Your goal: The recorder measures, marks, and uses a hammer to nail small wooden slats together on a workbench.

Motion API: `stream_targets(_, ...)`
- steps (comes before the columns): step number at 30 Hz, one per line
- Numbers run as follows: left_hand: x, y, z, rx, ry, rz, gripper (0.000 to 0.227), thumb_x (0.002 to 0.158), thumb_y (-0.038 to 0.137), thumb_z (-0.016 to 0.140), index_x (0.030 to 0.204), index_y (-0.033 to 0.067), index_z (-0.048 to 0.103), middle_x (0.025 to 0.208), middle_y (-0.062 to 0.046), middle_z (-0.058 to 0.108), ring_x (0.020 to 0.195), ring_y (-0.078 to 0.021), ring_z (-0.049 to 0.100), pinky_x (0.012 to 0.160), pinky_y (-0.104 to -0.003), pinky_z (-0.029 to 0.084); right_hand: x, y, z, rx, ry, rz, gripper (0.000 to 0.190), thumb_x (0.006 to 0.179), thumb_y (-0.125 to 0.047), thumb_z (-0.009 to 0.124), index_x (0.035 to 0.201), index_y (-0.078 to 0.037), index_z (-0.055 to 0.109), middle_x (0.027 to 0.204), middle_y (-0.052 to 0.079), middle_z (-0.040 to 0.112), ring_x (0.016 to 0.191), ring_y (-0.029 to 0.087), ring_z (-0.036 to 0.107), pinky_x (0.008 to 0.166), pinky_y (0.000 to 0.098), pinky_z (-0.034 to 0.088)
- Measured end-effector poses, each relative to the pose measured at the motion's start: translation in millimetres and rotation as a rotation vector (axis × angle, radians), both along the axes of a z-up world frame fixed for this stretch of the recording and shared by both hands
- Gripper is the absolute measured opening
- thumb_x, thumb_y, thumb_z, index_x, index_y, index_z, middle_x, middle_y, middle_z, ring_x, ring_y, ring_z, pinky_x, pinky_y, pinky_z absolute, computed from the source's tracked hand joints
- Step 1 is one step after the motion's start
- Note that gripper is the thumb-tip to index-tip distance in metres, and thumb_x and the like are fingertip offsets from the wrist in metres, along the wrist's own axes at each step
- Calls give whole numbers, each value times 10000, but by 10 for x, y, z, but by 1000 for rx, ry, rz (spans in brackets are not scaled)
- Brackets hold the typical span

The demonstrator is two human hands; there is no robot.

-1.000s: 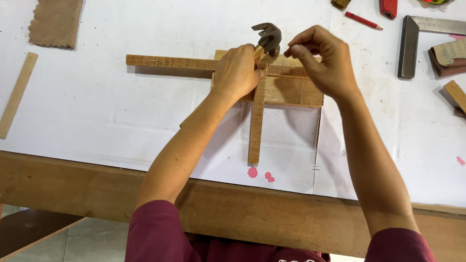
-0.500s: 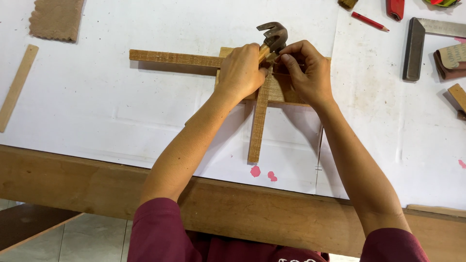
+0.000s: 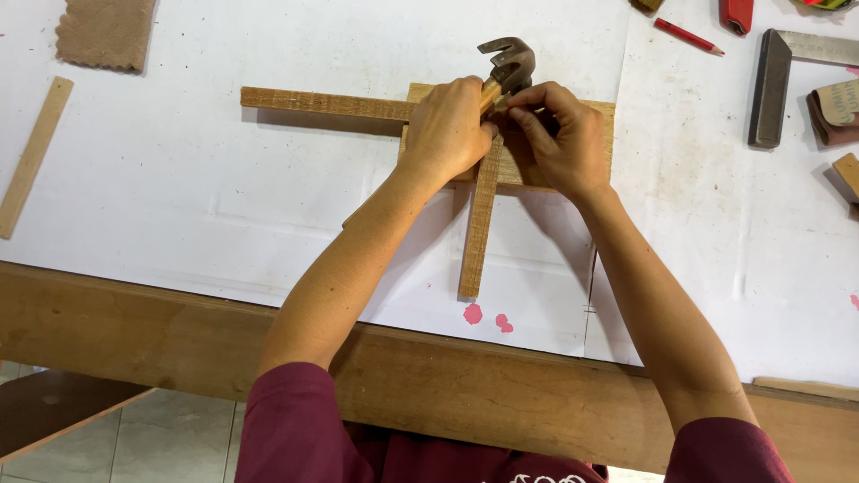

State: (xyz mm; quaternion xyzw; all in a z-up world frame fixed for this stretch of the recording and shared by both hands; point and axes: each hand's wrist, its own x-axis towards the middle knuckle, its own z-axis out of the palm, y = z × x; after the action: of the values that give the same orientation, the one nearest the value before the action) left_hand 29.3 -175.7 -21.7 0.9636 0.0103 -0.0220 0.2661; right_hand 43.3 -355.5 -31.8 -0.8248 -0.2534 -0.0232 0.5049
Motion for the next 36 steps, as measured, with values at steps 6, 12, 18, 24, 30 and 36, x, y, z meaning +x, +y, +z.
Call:
stream_targets(6,-21,1,0,-24,-14,-3,327,809,168,833,1024,-20,673,834,-147,733,765,-251,744,658,-398,606,47,-28,-128,-42,-105,12,114,1002,-45,761,1111,-46,727,1054,70,759,876,164,741,753,293,599)
stream_targets(12,-46,-12,76,-51,57,15,327,846,186,812,1049,-22,662,817,-146,728,736,-244,750,641,-386,610,57,-5,-142,-84,-194,14,125,981,-56,787,1091,-48,729,1022,83,742,851,169,744,724,291,615)
stream_targets(18,-49,-15,58,-33,26,23,325,826,177,820,1042,-17,672,820,-146,736,747,-245,752,649,-386,612,11,-15,-139,-87,-245,15,141,961,-69,811,1065,-44,719,1011,87,727,860,181,736,749,294,615)
stream_targets(24,-78,-27,72,-39,8,40,332,828,184,817,1046,-16,667,834,-150,738,755,-253,755,656,-389,614,13,-7,-143,-89,-308,9,137,960,-62,816,1052,-42,717,984,88,726,903,233,692,777,347,582)
stream_targets(30,-129,-37,78,-64,-23,47,289,839,151,793,1044,-15,676,883,-167,743,815,-286,758,730,-418,611,-3,5,-131,-80,-239,-20,126,945,-70,811,1033,-42,725,976,94,733,901,236,695,777,350,579)
stream_targets(36,-175,-66,76,-94,-16,83,331,853,170,787,1094,-23,666,932,-163,747,861,-285,751,740,-418,609,-5,14,-136,-68,-187,-44,141,933,-79,821,1043,-46,738,985,105,732,873,217,720,769,337,588)
